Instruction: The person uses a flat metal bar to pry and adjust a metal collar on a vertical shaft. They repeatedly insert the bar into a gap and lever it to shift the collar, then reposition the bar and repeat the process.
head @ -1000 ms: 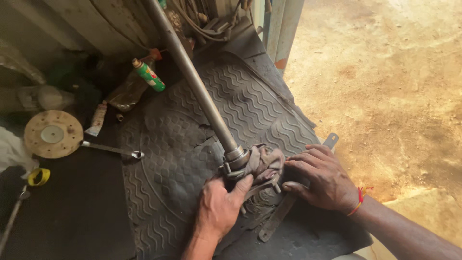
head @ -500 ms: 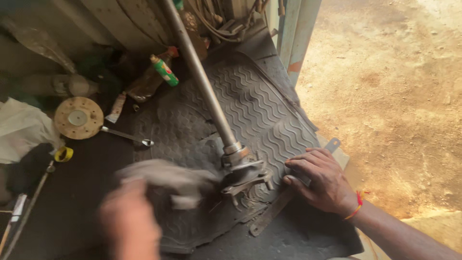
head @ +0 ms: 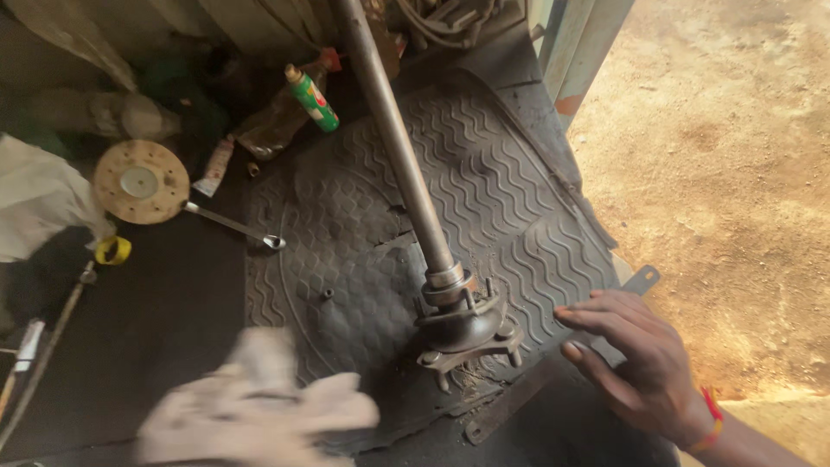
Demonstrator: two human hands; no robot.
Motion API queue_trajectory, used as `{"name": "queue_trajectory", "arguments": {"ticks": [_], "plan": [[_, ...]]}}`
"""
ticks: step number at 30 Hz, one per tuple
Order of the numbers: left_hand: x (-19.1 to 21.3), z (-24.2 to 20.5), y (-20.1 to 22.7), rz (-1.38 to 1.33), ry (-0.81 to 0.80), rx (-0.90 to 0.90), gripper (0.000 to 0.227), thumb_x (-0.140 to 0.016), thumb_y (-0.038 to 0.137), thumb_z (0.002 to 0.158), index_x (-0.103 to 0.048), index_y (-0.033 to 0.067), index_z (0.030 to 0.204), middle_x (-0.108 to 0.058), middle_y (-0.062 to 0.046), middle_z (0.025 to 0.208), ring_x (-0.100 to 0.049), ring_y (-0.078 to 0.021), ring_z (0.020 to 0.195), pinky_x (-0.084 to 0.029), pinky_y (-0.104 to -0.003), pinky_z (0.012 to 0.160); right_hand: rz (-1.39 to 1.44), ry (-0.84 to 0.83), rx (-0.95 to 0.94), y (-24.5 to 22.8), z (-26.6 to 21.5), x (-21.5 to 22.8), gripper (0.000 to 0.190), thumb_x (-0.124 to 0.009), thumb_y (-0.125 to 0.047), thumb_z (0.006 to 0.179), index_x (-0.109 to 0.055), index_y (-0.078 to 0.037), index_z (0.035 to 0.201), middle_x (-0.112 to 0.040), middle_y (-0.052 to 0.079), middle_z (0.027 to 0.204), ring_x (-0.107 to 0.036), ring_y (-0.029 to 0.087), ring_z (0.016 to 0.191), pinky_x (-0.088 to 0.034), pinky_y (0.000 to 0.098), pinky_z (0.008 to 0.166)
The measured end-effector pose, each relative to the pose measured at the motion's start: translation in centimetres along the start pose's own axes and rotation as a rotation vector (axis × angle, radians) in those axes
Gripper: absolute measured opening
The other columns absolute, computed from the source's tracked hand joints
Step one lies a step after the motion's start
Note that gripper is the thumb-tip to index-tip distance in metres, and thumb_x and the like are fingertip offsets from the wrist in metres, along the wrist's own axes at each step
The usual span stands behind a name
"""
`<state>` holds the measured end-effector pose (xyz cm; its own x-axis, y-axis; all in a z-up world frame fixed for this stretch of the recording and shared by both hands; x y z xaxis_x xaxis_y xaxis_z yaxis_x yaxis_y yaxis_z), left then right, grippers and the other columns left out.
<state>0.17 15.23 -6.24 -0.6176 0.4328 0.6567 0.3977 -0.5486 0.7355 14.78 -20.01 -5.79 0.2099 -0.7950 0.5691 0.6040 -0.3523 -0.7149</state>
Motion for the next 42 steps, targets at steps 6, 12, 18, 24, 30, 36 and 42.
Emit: {"name": "queue_trajectory", "arguments": {"ticks": [6, 12, 18, 24, 30, 36, 42], "plan": [[-7.8, -5.0, 10.1, -0.233, -0.265, -0.269, 0.025, -0.064, 0.024, 0.095, -0.076, 0.0026, 0.1, -0.073, -0.019, 0.092, -0.073, -0.035, 0.09, -0.059, -0.046, 0.082, 0.54, -0.144, -0.023, -1.2, -0.2, -1.0, 0.048, -0.078, -0.026, 0.086, -0.064, -0.004, 0.126, -0.075, 0.015, 0.122, -0.072, 0.028, 0.112, -0.058, 0.0392, 0.096], [-9.2, -7.6, 16.5, -0.371, -0.457, -0.489, 0.026, -0.066, 0.025, 0.092, -0.075, 0.0011, 0.099, -0.073, -0.018, 0.093, -0.074, -0.034, 0.091, -0.06, -0.045, 0.084, 0.983, -0.365, -0.44, 1.9, -3.5, -5.3, 0.045, -0.071, -0.022, 0.094, -0.063, 0.005, 0.129, -0.062, 0.027, 0.133, -0.063, 0.039, 0.124, -0.049, 0.046, 0.106], [-6.7, -6.0, 17.6, -0.421, -0.459, -0.489, 0.026, -0.071, 0.026, 0.085, -0.075, 0.0033, 0.098, -0.075, -0.014, 0.091, -0.077, -0.0292, 0.092, -0.062, -0.042, 0.087, 1.415, -0.107, -0.635, 4.3, -3.5, -3.9, 0.034, -0.06, -0.017, 0.103, -0.063, 0.012, 0.121, -0.066, 0.032, 0.117, -0.065, 0.039, 0.107, -0.051, 0.0486, 0.091], [-4.1, -2.5, 14.0, -0.153, -0.172, -0.204, 0.029, -0.086, 0.014, 0.076, -0.073, 0.0082, 0.101, -0.074, -0.006, 0.102, -0.076, -0.0196, 0.092, -0.063, -0.035, 0.08, 1.27, 0.008, -0.47, 4.9, 0.3, 1.5, 0.03, -0.059, -0.014, 0.102, -0.064, 0.01, 0.12, -0.064, 0.027, 0.116, -0.061, 0.034, 0.105, -0.049, 0.0453, 0.093], [-6.8, -2.8, 17.0, -0.038, -0.282, -0.458, 0.045, -0.09, 0.019, 0.068, -0.077, 0.0091, 0.11, -0.069, -0.004, 0.1, -0.072, -0.0235, 0.088, -0.055, -0.036, 0.079, 0.944, 0.136, -0.458, 7.9, -0.4, 5.4, 0.027, -0.059, -0.011, 0.102, -0.065, 0.009, 0.118, -0.063, 0.022, 0.115, -0.058, 0.029, 0.103, -0.047, 0.042, 0.094], [-6.9, -3.4, 16.2, 0.073, -0.109, -0.521, 0.03, -0.09, 0.017, 0.074, -0.074, 0.0108, 0.1, -0.069, -0.002, 0.081, -0.067, -0.0206, 0.071, -0.053, -0.036, 0.069, 0.734, 0.104, -0.491, 7.5, -1.6, 0.9, 0.024, -0.061, -0.009, 0.097, -0.068, 0.007, 0.114, -0.063, 0.019, 0.116, -0.056, 0.026, 0.103, -0.044, 0.0404, 0.096], [-6.6, -3.8, 11.4, -0.008, -0.028, -0.149, 0.023, -0.085, 0.019, 0.079, -0.068, 0.0085, 0.09, -0.071, -0.005, 0.075, -0.074, -0.0178, 0.065, -0.058, -0.032, 0.058, 0.337, -0.351, 0.121, -2.8, 3.5, -3.4, 0.039, -0.067, -0.031, 0.09, -0.071, -0.004, 0.118, -0.069, 0.014, 0.123, -0.064, 0.031, 0.121, -0.044, 0.0434, 0.107]]}}
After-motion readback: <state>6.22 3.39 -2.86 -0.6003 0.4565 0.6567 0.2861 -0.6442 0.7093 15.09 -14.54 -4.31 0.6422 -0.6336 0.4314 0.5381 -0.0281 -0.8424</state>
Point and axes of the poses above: each hand's wrist, its own z-axis towards the middle knuckle, its own x-axis out of the back of the hand, y = z × x, the point moved 9 cm from there along z, towards the middle knuckle
